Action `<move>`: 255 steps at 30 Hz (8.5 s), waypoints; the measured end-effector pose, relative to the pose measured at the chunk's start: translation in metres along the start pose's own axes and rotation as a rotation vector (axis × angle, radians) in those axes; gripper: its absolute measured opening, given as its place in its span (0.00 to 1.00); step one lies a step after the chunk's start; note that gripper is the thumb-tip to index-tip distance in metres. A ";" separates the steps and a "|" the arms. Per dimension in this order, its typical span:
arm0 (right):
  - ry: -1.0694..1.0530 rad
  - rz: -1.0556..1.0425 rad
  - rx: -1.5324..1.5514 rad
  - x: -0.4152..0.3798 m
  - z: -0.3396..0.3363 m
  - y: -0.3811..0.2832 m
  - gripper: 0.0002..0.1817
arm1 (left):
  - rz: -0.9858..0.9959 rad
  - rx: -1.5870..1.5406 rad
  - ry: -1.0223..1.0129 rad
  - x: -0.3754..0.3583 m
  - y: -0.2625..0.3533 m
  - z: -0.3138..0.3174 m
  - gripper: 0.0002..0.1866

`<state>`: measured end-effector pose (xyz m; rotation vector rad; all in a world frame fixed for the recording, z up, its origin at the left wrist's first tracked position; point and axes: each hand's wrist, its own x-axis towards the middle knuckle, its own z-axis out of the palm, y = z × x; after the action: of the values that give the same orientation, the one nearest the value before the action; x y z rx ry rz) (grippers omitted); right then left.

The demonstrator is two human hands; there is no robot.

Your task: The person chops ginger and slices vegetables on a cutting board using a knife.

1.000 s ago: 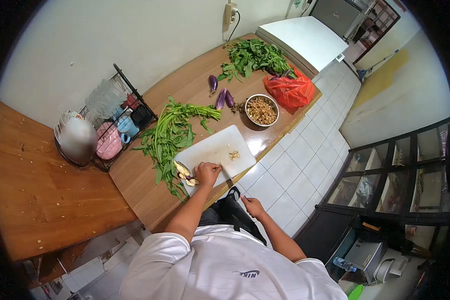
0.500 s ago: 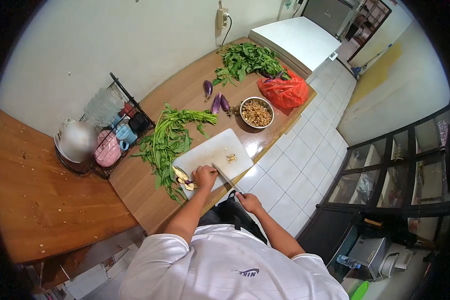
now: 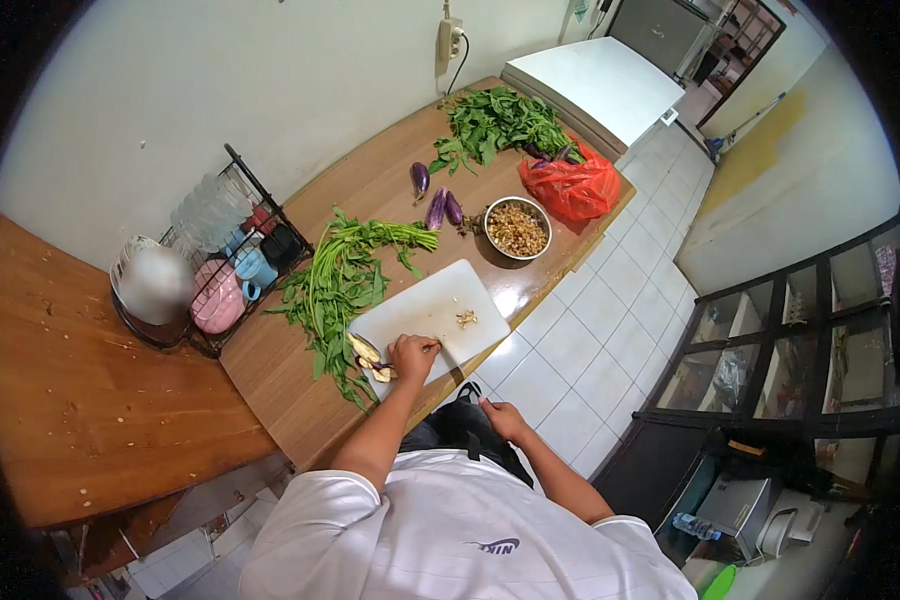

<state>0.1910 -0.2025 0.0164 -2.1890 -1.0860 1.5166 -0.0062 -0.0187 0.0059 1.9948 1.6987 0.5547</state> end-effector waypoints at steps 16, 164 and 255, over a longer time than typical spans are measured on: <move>0.076 0.007 -0.130 0.012 0.005 -0.043 0.43 | 0.095 -0.012 -0.008 0.000 -0.012 0.002 0.05; -0.084 0.057 0.095 -0.016 0.013 -0.021 0.44 | 0.194 -0.120 0.056 0.001 -0.021 -0.001 0.02; 0.002 -0.011 -0.052 0.019 0.014 -0.058 0.45 | 0.035 0.015 -0.009 0.008 -0.014 0.007 0.09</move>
<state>0.1567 -0.1522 0.0317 -2.2145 -1.1473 1.4972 -0.0126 -0.0097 -0.0080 2.0380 1.6700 0.5460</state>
